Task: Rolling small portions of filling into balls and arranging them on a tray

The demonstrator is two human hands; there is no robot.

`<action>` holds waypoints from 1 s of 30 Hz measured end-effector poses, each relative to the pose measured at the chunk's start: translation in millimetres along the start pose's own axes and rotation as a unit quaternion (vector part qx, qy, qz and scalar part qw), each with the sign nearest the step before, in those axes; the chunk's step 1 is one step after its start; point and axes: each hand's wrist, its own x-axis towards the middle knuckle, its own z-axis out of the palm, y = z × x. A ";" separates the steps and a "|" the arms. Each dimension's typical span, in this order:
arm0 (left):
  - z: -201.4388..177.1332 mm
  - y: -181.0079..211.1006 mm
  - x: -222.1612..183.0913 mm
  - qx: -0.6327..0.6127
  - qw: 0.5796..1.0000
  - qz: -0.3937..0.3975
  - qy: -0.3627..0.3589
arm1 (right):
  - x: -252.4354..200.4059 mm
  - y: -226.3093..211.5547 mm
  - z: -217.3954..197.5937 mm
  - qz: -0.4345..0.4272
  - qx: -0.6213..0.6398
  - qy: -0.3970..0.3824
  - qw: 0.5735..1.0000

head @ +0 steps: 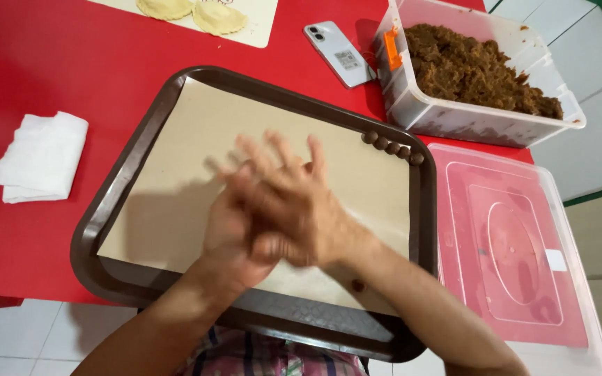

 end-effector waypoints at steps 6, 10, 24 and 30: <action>-45.5 -4.0 -21.3 0.147 0.986 0.061 -0.038 | -13.1 -21.9 -5.3 -0.088 -0.002 0.029 0.996; -44.7 -1.0 -9.1 0.267 0.959 0.010 0.090 | -34.3 50.5 -39.1 -0.016 0.448 0.046 0.893; -87.8 -38.0 183.0 0.643 0.753 0.034 0.137 | -198.5 186.0 -76.2 0.378 0.059 0.193 0.904; -76.5 -40.3 219.4 0.821 0.531 0.201 -0.065 | -228.7 178.1 -74.7 0.411 0.056 0.179 0.892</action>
